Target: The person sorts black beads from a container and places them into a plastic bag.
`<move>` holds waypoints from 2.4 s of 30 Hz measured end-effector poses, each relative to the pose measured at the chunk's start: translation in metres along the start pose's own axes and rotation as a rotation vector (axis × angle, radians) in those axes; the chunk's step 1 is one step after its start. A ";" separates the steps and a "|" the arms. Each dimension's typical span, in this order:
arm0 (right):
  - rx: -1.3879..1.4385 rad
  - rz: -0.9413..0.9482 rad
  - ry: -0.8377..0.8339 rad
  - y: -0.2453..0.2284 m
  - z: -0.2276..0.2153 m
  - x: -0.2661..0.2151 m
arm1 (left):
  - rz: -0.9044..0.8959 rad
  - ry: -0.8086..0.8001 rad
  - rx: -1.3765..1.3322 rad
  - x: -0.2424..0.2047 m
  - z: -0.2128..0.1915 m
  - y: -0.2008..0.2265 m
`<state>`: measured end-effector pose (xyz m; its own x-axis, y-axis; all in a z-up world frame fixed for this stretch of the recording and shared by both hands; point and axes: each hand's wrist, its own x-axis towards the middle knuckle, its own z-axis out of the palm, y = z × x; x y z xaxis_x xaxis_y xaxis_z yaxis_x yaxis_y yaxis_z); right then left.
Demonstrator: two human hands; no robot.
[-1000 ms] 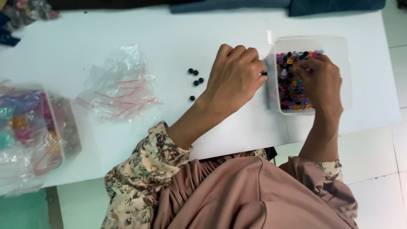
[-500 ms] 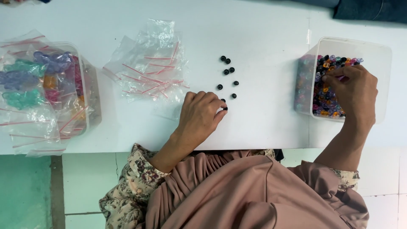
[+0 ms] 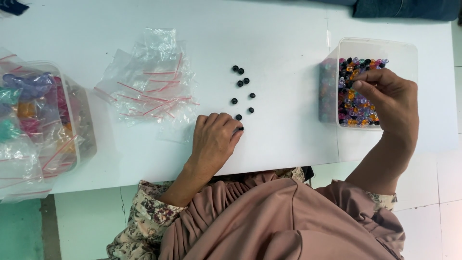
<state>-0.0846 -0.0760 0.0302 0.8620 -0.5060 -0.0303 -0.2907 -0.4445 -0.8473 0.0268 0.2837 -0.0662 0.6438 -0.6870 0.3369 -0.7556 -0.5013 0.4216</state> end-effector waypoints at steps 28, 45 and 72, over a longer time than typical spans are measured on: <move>-0.471 -0.724 -0.303 -0.108 0.193 -0.020 | -0.337 0.108 -0.091 -0.025 -0.076 -0.007; -0.336 -1.307 -0.159 -0.101 0.273 -0.052 | -0.812 0.313 -0.664 -0.106 -0.104 -0.018; -0.001 -0.894 0.119 -0.051 0.191 0.042 | -0.057 0.348 -0.237 0.116 0.023 -0.056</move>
<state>0.0454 0.0666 -0.0296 0.7179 -0.0445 0.6947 0.4666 -0.7098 -0.5277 0.1411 0.2201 -0.0704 0.7165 -0.4231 0.5546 -0.6954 -0.3702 0.6160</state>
